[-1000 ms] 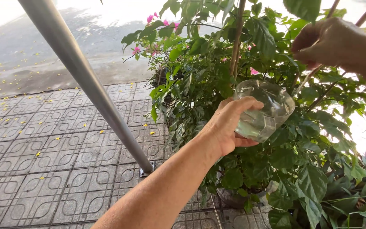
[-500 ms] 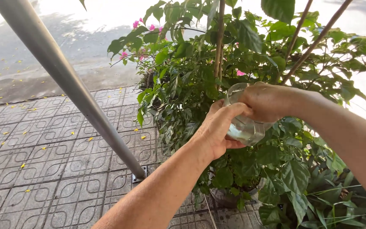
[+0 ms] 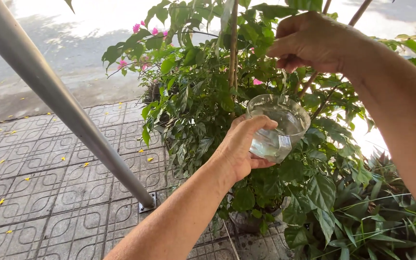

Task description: Watering garden plants and shrubs using a plastic cup.

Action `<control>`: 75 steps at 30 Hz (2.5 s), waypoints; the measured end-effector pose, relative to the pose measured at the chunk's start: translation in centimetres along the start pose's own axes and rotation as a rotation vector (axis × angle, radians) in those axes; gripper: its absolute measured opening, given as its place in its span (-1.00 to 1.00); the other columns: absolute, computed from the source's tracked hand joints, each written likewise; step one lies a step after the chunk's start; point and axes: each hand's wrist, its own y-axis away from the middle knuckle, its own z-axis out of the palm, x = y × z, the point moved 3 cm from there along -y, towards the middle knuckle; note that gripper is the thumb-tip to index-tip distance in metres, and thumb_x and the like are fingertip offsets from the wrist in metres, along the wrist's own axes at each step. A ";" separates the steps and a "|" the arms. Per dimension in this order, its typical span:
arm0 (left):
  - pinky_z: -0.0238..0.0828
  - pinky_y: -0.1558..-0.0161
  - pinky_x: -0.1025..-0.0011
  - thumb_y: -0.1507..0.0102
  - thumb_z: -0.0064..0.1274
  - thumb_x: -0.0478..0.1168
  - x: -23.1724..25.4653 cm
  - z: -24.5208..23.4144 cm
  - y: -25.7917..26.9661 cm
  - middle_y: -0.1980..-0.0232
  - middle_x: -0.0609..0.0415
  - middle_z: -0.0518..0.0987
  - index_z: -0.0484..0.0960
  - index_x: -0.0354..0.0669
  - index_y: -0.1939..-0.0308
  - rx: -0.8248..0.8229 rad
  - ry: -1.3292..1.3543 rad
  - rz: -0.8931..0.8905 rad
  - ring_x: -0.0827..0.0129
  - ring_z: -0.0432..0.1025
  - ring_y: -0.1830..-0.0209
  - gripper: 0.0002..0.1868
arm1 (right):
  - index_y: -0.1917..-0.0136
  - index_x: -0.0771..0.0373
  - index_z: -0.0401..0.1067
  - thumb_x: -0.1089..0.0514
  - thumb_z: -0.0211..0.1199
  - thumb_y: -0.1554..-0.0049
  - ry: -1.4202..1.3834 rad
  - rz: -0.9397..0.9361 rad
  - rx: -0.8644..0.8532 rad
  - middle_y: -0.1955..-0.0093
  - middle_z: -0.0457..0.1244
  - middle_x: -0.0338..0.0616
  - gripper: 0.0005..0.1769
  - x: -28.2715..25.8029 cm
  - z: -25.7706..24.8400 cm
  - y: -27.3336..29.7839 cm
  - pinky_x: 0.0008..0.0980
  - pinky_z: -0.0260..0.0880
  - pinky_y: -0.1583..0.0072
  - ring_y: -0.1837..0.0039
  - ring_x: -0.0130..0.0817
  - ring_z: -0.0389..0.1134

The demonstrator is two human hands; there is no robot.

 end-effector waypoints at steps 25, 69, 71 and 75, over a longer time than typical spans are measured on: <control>0.56 0.04 -0.13 0.08 0.26 -0.15 -3.8 -1.4 -0.9 -0.31 -0.39 0.26 0.12 0.07 -0.53 -0.143 0.053 0.004 -0.19 0.46 -0.05 0.09 | 0.26 0.29 0.57 0.05 0.22 -0.25 0.692 0.181 -0.522 0.43 0.36 -0.08 -0.66 5.4 6.7 8.8 -0.25 0.49 0.10 0.32 -0.27 0.44; 0.51 0.04 0.05 0.05 0.10 -0.27 -2.1 -1.4 0.0 -0.15 0.01 0.57 0.39 0.18 -0.30 -0.017 0.043 -0.103 0.06 0.50 0.05 -0.21 | -0.07 0.43 0.47 0.29 0.27 -0.22 -0.169 0.159 -0.056 0.02 0.41 0.10 -0.83 0.2 1.2 0.7 -0.38 0.58 -0.18 -0.02 -0.22 0.47; 0.52 0.04 0.08 0.06 0.11 -0.25 -2.3 -1.7 0.1 -0.15 -0.03 0.55 0.38 0.16 -0.30 -0.026 0.037 -0.093 0.06 0.50 0.02 -0.21 | -0.07 0.39 0.49 0.29 0.33 -0.19 -0.092 0.061 0.014 0.03 0.42 0.04 -0.82 0.1 0.0 -0.7 -0.45 0.61 -0.16 0.00 -0.30 0.49; 0.52 0.08 0.14 0.08 0.15 -0.22 -2.7 -2.1 -0.1 -0.14 0.00 0.56 0.41 0.17 -0.27 -0.009 0.023 -0.105 0.08 0.49 0.09 -0.22 | -0.18 0.21 0.40 0.19 0.41 -0.20 0.185 -0.030 0.206 0.02 0.42 -0.15 -0.68 0.5 -2.2 -0.8 -0.50 0.53 -0.06 0.00 -0.45 0.51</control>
